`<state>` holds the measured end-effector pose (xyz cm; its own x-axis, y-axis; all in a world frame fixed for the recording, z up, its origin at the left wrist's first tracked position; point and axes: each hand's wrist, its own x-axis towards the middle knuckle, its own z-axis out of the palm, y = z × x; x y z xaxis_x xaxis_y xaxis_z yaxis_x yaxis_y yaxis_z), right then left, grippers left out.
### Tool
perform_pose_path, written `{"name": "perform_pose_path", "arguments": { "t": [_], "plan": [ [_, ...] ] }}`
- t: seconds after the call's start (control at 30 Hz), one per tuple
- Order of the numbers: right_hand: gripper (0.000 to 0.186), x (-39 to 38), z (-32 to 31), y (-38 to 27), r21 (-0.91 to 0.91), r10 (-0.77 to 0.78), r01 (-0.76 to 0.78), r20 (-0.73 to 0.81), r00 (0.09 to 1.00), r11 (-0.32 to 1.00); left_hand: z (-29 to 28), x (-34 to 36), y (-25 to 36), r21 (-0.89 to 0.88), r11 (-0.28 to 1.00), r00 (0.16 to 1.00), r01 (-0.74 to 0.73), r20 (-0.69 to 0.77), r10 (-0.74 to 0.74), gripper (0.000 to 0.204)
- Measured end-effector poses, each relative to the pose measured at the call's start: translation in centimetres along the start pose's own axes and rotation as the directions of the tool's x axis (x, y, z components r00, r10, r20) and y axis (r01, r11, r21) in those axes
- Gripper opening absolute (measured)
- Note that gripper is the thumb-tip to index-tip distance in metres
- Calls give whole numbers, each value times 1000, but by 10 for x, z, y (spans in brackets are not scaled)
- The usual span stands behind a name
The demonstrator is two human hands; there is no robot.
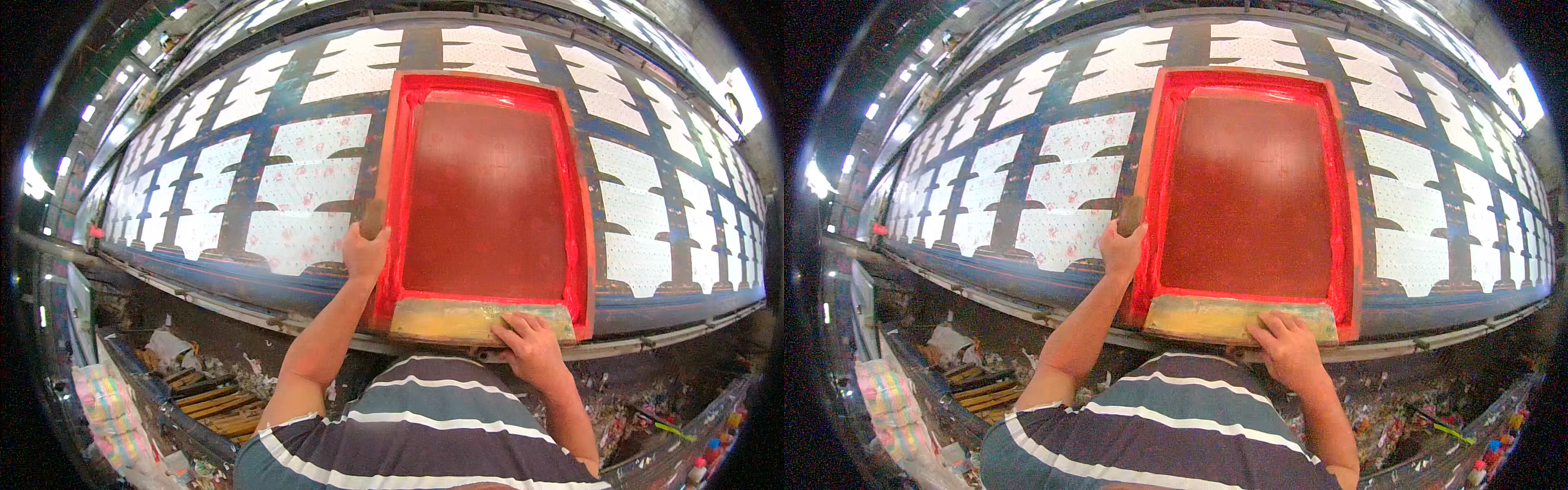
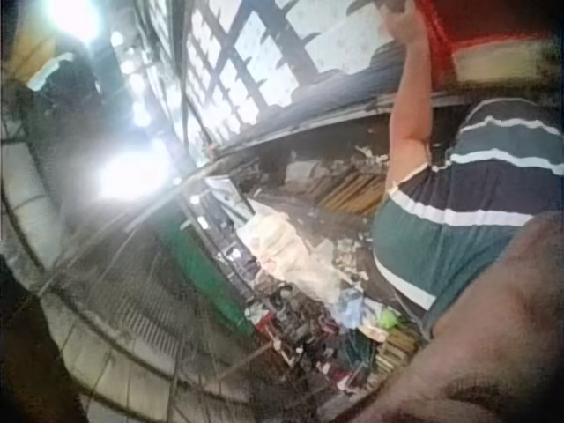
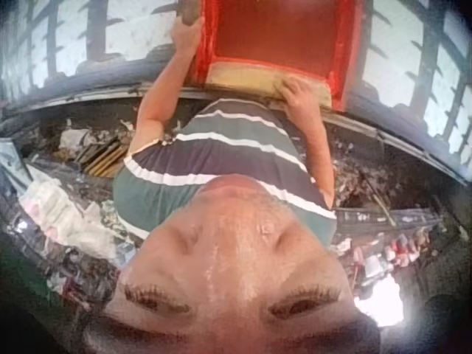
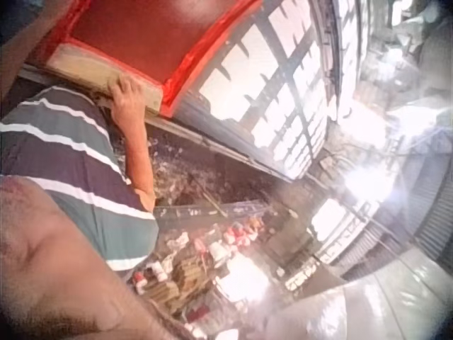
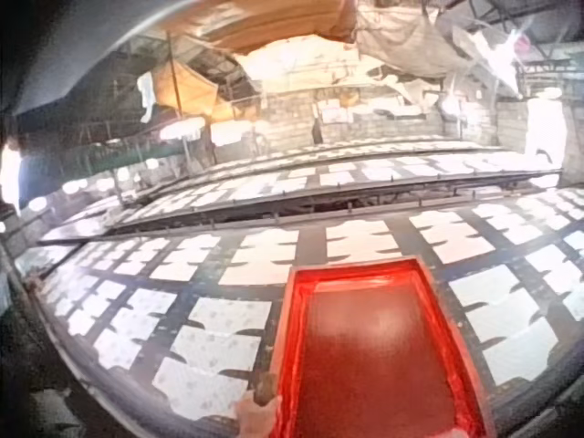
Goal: The person uses a squeegee to pull red ink across a screen-printing frame, repeatedly applying ink to white paper shapes arranged on a long table. The person moves along the table to cover multiple shapes in sequence.
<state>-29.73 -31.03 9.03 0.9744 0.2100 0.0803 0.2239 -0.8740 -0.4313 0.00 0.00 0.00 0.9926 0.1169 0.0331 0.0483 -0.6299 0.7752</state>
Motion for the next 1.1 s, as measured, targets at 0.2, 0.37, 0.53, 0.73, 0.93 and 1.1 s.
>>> {"name": "perform_pose_path", "arguments": {
  "t": [0.2, 0.37, 0.53, 0.73, 0.93, 1.1],
  "plan": [
    [46, 29, 6, -26, -153, 59, -68, -65, 996, 986, 5, 0, -4, -176, 982, 998, -68, -1, 69, 51],
    [49, 60, 11, -29, -222, 155, -135, 78, 985, 966, 19, 3, -19, -270, 936, 974, -224, -89, 207, 63],
    [46, 71, 3, -34, -296, 153, -112, 121, 981, 949, 17, 3, -19, -194, 953, 971, -234, -105, 217, 65],
    [45, 69, 14, -42, -270, 171, -148, 63, 983, 951, 16, -1, -15, -319, 926, 979, -203, -94, 182, 66],
    [43, 78, -4, -40, -265, 243, -204, 122, 962, 942, 16, 1, -19, -367, 911, 982, -187, -100, 161, 63],
    [47, 65, 2, -52, -347, 277, -213, 148, 949, 913, 20, 5, -20, -380, 907, 983, -181, -96, 156, 61]
  ]
}}
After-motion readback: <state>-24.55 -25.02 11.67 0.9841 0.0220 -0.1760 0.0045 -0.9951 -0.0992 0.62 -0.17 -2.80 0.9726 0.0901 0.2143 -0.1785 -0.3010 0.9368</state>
